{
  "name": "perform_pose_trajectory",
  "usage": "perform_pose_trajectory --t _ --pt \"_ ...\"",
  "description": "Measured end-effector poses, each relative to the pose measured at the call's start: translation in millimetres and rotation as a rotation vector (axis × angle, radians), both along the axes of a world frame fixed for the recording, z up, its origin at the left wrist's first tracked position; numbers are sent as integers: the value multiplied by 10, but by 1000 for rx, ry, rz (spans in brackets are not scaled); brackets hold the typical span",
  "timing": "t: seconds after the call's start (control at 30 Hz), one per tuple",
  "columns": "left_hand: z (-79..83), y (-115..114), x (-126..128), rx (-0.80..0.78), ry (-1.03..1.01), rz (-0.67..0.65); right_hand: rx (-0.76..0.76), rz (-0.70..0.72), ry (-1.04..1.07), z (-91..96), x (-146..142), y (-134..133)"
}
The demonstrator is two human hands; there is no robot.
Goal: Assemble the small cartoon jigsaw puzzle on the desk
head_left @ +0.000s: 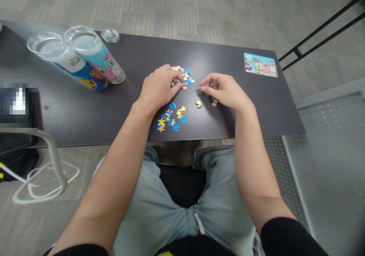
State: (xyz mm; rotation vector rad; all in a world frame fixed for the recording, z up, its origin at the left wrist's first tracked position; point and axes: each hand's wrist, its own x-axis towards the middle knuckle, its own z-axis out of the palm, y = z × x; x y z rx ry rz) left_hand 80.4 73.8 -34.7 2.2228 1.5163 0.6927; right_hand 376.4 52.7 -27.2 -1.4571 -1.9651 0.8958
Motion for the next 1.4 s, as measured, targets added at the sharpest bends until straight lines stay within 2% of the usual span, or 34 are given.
perform_pose_trajectory --t 0.07,0.23,0.37,0.47,0.7,0.83,1.07,1.2,1.3,1.4 --pt "6 0 3 -5 -3 5 25 -1 -6 -15 12 6" --pt "-14 34 -25 26 -74 8 -176 159 76 38 85 5" --pt "43 29 -43 -13 -182 -7 -61 273 -18 86 130 35" --pt "100 4 -50 -62 -232 -22 -14 304 -31 102 79 32" --pt "72 -7 -61 -128 -314 -179 10 118 160 62 -218 -36" --pt "70 -13 -56 -148 -318 -245 49 107 179 32 -290 -26" --pt "5 -13 -71 -36 -202 -146 166 -3 5 71 -105 9" --pt "-34 -18 -63 19 -52 -117 163 103 -65 42 42 37" --pt "-22 -45 -32 29 -5 -114 110 109 -96 32 24 19" --pt "3 -73 21 38 25 -57 158 34 -151 15 -98 0"
